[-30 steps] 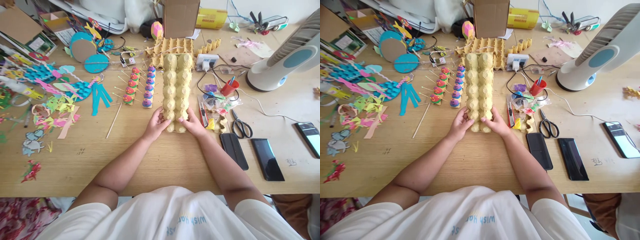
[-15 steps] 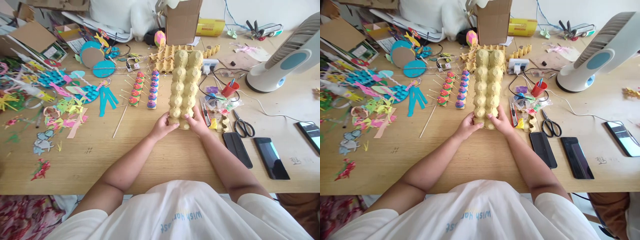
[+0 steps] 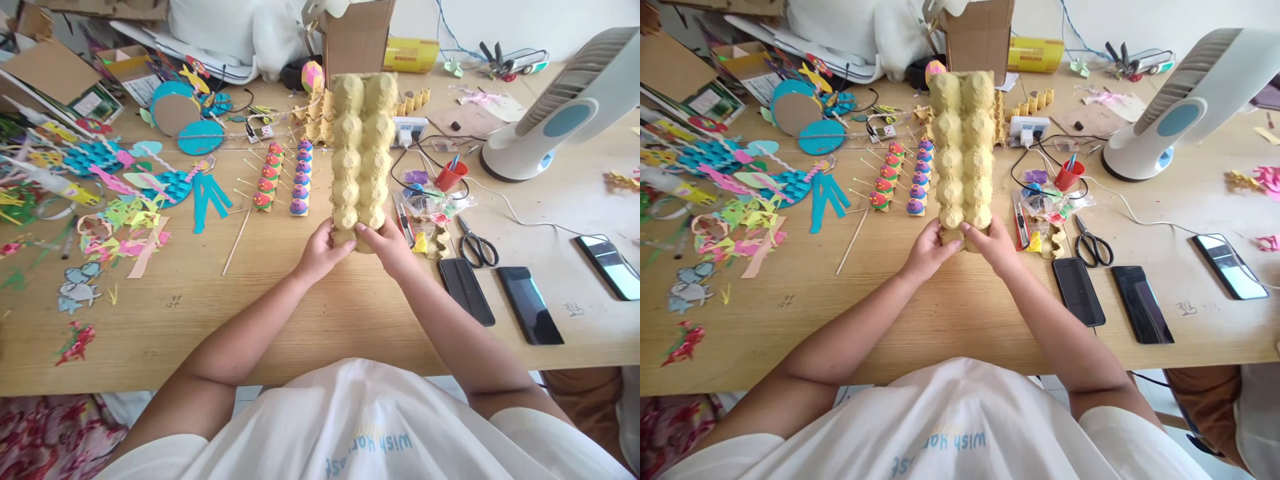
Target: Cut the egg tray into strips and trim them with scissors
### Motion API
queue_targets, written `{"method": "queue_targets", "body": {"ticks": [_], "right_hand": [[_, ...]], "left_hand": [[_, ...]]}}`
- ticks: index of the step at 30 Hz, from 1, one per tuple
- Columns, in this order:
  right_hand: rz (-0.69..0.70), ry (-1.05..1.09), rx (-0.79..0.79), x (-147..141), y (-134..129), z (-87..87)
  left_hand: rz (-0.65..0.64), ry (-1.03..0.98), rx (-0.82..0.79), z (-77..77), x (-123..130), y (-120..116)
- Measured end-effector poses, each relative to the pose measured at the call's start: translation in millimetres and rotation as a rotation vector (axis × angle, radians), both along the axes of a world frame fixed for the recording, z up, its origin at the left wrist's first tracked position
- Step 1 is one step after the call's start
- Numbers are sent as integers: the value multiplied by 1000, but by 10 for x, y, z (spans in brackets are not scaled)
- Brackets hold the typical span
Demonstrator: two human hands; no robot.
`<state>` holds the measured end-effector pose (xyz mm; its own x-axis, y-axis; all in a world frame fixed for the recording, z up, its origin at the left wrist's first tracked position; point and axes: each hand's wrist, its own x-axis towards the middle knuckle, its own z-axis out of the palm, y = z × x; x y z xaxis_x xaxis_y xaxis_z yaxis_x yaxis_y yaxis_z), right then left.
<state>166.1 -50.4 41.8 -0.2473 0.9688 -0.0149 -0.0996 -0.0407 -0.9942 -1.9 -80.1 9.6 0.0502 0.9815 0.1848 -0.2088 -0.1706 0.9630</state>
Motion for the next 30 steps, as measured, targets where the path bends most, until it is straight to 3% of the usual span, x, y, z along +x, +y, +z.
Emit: {"method": "queue_targets", "body": {"ticks": [4,8,21,30], "right_hand": [[-76,46,-29,-24,-234,-212],[-30,-21,32,38,-237,-329],[-61,-127,121,122,-233,-349],[-151,-36,54,34,-295,-319]], "left_hand": [[-32,50,-56,-112,-1,-179],[-23,39,-59,-244,16,-241],[-97,52,-86,-210,11,-195],[-106,63,-113,-170,19,-236]]}}
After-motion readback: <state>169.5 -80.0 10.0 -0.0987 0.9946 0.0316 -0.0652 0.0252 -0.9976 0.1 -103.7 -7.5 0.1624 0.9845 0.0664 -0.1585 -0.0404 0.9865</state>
